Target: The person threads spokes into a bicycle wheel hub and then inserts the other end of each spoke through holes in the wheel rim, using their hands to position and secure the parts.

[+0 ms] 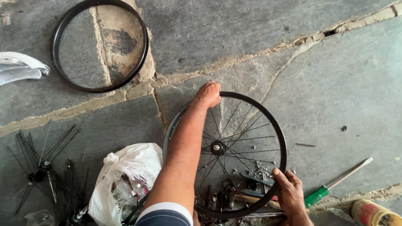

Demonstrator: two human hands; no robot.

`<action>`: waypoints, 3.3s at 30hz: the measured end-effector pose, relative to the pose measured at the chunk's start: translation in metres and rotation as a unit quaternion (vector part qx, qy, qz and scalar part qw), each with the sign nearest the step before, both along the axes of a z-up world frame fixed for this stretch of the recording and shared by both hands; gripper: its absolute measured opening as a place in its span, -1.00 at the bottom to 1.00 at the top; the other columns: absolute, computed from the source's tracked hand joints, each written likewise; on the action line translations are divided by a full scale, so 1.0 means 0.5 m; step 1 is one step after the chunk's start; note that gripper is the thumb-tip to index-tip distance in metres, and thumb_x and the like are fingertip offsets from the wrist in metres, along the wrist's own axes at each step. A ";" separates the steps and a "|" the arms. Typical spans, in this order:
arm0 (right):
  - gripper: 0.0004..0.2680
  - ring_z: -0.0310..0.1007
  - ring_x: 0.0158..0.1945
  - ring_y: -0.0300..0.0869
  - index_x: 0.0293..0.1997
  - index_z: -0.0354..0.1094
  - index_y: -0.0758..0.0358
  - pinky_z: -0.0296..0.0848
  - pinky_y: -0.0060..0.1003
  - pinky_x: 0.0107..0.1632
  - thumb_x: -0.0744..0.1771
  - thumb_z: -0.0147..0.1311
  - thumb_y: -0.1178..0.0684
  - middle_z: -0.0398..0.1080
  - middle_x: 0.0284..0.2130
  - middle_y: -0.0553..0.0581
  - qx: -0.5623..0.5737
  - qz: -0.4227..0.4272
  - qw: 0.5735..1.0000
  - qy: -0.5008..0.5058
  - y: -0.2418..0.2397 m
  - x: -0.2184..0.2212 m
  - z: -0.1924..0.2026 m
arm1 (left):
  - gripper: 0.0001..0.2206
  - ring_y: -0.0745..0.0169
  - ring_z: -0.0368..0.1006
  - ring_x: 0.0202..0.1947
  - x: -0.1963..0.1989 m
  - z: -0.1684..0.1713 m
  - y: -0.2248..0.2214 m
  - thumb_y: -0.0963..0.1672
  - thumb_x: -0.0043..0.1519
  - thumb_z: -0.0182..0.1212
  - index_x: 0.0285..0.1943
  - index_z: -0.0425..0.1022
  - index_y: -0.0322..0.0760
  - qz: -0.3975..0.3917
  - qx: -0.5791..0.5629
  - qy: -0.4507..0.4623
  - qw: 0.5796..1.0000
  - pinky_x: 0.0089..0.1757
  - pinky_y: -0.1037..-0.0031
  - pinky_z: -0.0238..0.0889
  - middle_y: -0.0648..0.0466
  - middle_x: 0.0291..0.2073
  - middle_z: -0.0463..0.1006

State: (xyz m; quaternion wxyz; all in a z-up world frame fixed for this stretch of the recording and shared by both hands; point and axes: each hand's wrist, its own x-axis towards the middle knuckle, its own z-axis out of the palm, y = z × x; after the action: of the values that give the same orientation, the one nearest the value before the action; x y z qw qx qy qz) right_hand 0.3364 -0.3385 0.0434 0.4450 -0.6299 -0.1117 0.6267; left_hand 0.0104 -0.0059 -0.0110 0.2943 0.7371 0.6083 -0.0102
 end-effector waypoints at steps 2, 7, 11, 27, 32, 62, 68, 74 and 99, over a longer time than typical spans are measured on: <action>-0.83 0.28 -0.36 -0.35 -0.15 0.48 0.36 0.26 -0.42 -0.31 0.31 0.25 0.07 0.40 -0.41 -0.04 -0.016 -0.009 1.000 0.010 0.007 -0.004 0.003 | -0.69 -0.12 0.45 0.09 0.005 -0.010 0.005 -0.13 0.11 0.30 0.01 0.48 -0.38 0.002 -0.016 0.006 1.000 0.12 0.21 0.31 -0.20 0.00 0.51; -0.83 0.30 -0.35 -0.34 -0.14 0.47 0.38 0.29 -0.42 -0.29 0.31 0.26 0.08 0.41 -0.41 -0.04 -0.004 -0.012 1.000 0.013 0.009 -0.008 0.005 | -0.62 -0.09 0.39 0.13 0.010 0.032 -0.023 -0.08 0.17 0.14 0.12 0.38 -0.42 0.073 -0.118 0.015 0.990 0.11 0.05 0.28 -0.20 0.06 0.43; -0.82 0.26 -0.39 -0.31 -0.14 0.45 0.39 0.25 -0.36 -0.36 0.32 0.27 0.07 0.37 -0.43 -0.05 -0.020 -0.012 0.999 0.022 0.003 -0.007 0.001 | -0.60 -0.11 0.31 0.14 0.012 0.050 -0.035 -0.06 0.13 0.21 0.10 0.38 -0.36 0.077 -0.073 0.007 0.994 0.13 -0.07 0.14 -0.13 0.05 0.38; -0.82 0.31 -0.33 -0.37 -0.09 0.49 0.37 0.30 -0.44 -0.28 0.30 0.24 0.10 0.40 -0.39 -0.06 0.009 -0.012 0.999 0.030 0.013 -0.016 0.016 | -0.47 0.07 0.52 -0.28 0.025 0.063 -0.050 -0.11 0.17 0.23 0.30 0.13 -0.29 0.106 -0.062 0.058 0.991 0.05 0.00 0.02 0.05 -0.35 0.59; -0.81 0.32 -0.35 -0.34 -0.07 0.48 0.38 0.32 -0.41 -0.31 0.31 0.23 0.10 0.42 -0.39 -0.04 -0.015 -0.018 0.999 0.039 0.013 -0.018 0.019 | -0.57 0.14 0.52 -0.18 0.012 0.036 -0.054 -0.08 0.11 0.31 0.15 0.30 -0.12 0.099 -0.056 0.017 0.993 0.05 0.09 0.08 0.12 -0.24 0.60; -0.84 0.32 -0.33 -0.33 -0.14 0.48 0.39 0.30 -0.42 -0.26 0.32 0.25 0.09 0.42 -0.40 -0.02 -0.004 -0.014 1.000 0.018 0.001 -0.001 -0.018 | -0.72 0.08 0.52 0.00 -0.058 0.005 -0.063 -0.23 0.10 0.37 0.00 0.59 -0.15 0.077 0.029 -0.132 0.988 0.04 0.32 0.38 0.09 -0.07 0.57; -0.84 0.33 -0.34 -0.34 -0.12 0.48 0.40 0.32 -0.42 -0.26 0.31 0.24 0.11 0.43 -0.39 -0.02 -0.009 -0.019 0.999 0.027 0.006 -0.006 -0.008 | -0.74 0.10 0.52 -0.02 -0.044 0.005 -0.056 -0.25 0.09 0.35 -0.04 0.60 -0.18 0.094 -0.002 -0.111 0.989 0.04 0.32 0.39 0.10 -0.09 0.57; -0.83 0.33 -0.32 -0.35 -0.09 0.49 0.38 0.31 -0.43 -0.24 0.30 0.25 0.11 0.43 -0.38 -0.04 -0.007 -0.022 0.999 0.025 0.005 -0.006 -0.014 | -0.74 0.10 0.53 -0.01 -0.049 0.005 -0.044 -0.20 0.10 0.34 -0.02 0.60 -0.18 0.100 -0.039 -0.133 0.985 0.03 0.29 0.40 0.08 -0.05 0.58; -0.46 0.41 -0.22 -0.17 -0.18 0.46 0.42 0.43 -0.36 -0.12 0.43 -0.25 -0.40 0.47 -0.39 0.14 -0.014 -0.066 0.991 0.117 0.012 0.014 -0.012 | -0.85 0.01 0.59 -0.19 0.124 0.124 -0.082 -0.09 0.20 0.31 -0.16 0.61 -0.25 0.108 0.222 -0.288 0.925 -0.16 0.22 0.45 -0.02 -0.25 0.66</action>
State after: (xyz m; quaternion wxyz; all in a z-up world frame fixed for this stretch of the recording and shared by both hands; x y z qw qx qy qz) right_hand 0.3435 -0.3327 0.0372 0.4871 -0.5645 -0.0084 0.6663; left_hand 0.0722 -0.0468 0.0510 0.2849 0.6849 0.5599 0.3692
